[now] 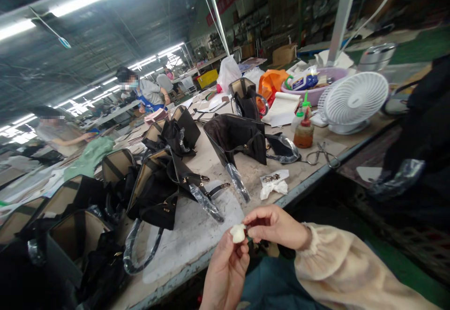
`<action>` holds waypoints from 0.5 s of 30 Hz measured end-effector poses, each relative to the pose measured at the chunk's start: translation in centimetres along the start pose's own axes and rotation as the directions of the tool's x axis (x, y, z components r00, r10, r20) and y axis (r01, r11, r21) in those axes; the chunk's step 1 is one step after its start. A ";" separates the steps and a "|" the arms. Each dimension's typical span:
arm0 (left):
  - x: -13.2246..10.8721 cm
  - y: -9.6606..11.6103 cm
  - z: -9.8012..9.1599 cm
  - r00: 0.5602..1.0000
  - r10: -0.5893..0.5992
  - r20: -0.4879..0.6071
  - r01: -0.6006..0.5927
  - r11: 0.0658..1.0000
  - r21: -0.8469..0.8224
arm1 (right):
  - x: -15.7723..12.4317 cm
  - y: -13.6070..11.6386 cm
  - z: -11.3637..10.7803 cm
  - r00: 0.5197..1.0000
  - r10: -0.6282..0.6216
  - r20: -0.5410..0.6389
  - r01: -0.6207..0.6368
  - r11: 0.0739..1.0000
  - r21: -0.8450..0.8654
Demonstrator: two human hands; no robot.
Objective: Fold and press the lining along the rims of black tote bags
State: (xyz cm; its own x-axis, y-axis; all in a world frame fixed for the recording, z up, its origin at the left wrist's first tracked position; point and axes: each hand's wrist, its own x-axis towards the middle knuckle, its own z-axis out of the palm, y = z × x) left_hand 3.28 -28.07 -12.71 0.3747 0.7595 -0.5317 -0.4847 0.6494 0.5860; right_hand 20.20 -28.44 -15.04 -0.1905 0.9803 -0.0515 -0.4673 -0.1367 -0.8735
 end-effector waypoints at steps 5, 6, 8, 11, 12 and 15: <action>-0.6 0.2 0.8 0.995 0.104 0.002 -0.104 0.988 0.110 | 0.3 0.2 -0.1 0.999 0.022 -0.042 -0.021 0.999 0.028; -0.7 0.2 0.8 0.993 0.114 0.008 -0.114 0.986 0.121 | 0.3 0.2 -0.2 0.999 0.018 -0.041 -0.017 0.999 0.033; -0.8 0.1 0.8 0.991 0.128 0.024 -0.130 0.983 0.132 | 0.4 0.1 -0.2 0.999 0.001 -0.035 0.000 0.999 0.033; -0.5 0.0 0.5 0.990 0.141 0.025 -0.144 0.979 0.141 | 0.4 0.1 0.0 1.000 -0.017 -0.006 0.017 0.999 0.027; -0.4 0.0 0.3 0.990 0.137 0.025 -0.139 0.980 0.142 | 0.4 0.1 0.1 1.000 -0.020 0.009 0.020 0.999 0.027; -0.2 0.0 -0.2 0.996 0.080 0.043 -0.083 0.993 0.088 | 0.5 0.2 0.1 0.999 -0.016 0.035 0.015 1.000 0.020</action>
State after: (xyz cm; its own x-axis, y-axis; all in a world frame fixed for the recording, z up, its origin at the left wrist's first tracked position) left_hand 3.03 -28.26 -12.69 0.3685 0.8097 -0.4567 -0.4424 0.5848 0.6799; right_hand 19.96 -28.01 -15.21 -0.2136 0.9767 -0.0208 -0.4876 -0.1250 -0.8641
